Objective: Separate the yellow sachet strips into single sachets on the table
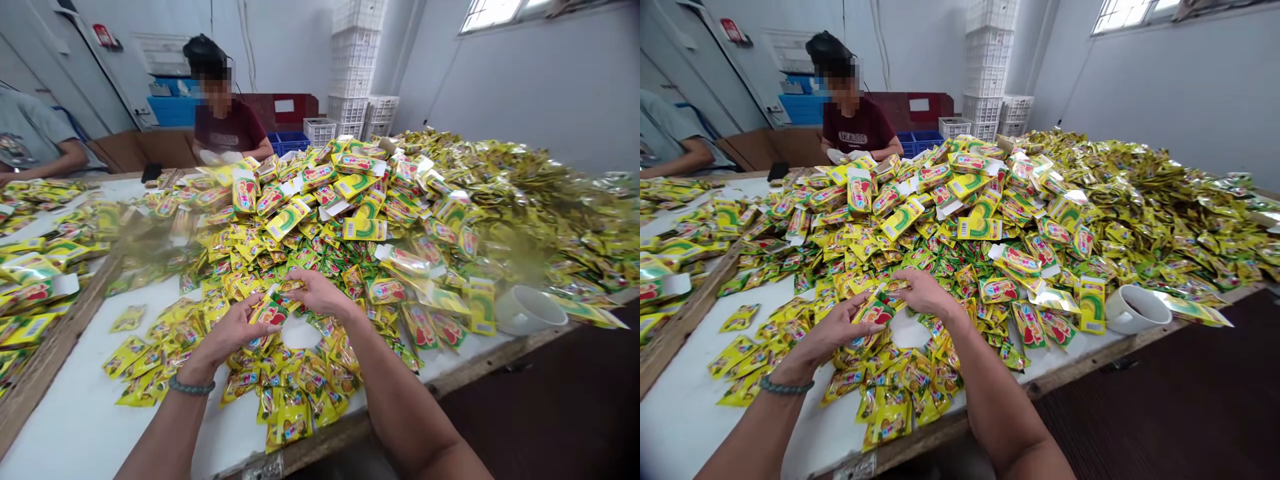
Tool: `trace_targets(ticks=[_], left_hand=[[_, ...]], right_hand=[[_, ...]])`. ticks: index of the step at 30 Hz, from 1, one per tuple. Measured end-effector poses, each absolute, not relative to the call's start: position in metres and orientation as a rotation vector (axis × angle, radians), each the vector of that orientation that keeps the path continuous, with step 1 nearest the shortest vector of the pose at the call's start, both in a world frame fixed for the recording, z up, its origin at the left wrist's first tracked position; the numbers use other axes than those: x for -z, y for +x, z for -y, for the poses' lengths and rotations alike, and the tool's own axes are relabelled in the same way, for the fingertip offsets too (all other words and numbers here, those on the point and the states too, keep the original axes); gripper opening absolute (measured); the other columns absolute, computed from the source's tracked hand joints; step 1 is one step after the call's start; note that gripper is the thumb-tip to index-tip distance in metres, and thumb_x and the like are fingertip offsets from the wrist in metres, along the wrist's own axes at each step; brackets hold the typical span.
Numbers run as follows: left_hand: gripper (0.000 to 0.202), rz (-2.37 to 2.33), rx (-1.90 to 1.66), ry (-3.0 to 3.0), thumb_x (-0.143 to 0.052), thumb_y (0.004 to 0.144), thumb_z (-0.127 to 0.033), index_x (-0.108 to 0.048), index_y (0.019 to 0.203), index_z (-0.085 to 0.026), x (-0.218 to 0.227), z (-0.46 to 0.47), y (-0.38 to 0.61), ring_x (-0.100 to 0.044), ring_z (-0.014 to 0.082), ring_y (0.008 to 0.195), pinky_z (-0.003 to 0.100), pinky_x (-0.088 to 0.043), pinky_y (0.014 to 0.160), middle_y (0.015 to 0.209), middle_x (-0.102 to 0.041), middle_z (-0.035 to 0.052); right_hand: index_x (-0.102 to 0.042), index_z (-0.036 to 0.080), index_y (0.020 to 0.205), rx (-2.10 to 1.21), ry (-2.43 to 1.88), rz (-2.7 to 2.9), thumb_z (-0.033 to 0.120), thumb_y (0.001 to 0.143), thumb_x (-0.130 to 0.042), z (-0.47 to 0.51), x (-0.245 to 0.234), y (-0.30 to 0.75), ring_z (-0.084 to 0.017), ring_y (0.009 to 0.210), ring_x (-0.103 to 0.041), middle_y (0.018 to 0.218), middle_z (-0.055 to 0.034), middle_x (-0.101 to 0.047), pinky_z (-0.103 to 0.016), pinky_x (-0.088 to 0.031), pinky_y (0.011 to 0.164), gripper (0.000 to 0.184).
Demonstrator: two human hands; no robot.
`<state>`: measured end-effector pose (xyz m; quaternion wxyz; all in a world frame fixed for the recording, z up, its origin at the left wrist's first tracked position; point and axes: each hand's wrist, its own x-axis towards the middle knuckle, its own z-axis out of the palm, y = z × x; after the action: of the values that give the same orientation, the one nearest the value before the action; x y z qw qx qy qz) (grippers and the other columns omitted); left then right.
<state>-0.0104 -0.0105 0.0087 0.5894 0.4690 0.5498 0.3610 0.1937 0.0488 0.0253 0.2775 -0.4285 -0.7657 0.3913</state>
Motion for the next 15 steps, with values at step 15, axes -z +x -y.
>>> trace_targets(ticks=[15], left_hand=[[0.063, -1.138, -0.840, 1.012, -0.088, 0.054, -0.026, -0.065, 0.112, -0.016, -0.005, 0.010, -0.011, -0.067, 0.0202, 0.069, 0.028, -0.053, 0.064, 0.087, -0.073, 0.0060]], right_hand=[[-0.062, 0.018, 0.089, -1.085, -1.084, 1.764, 0.045, 0.069, -0.076, -0.043, -0.022, 0.179, -0.010, 0.055, -0.039, 0.062, 0.0061, -0.047, -0.022, -0.030, 0.052, 0.037]])
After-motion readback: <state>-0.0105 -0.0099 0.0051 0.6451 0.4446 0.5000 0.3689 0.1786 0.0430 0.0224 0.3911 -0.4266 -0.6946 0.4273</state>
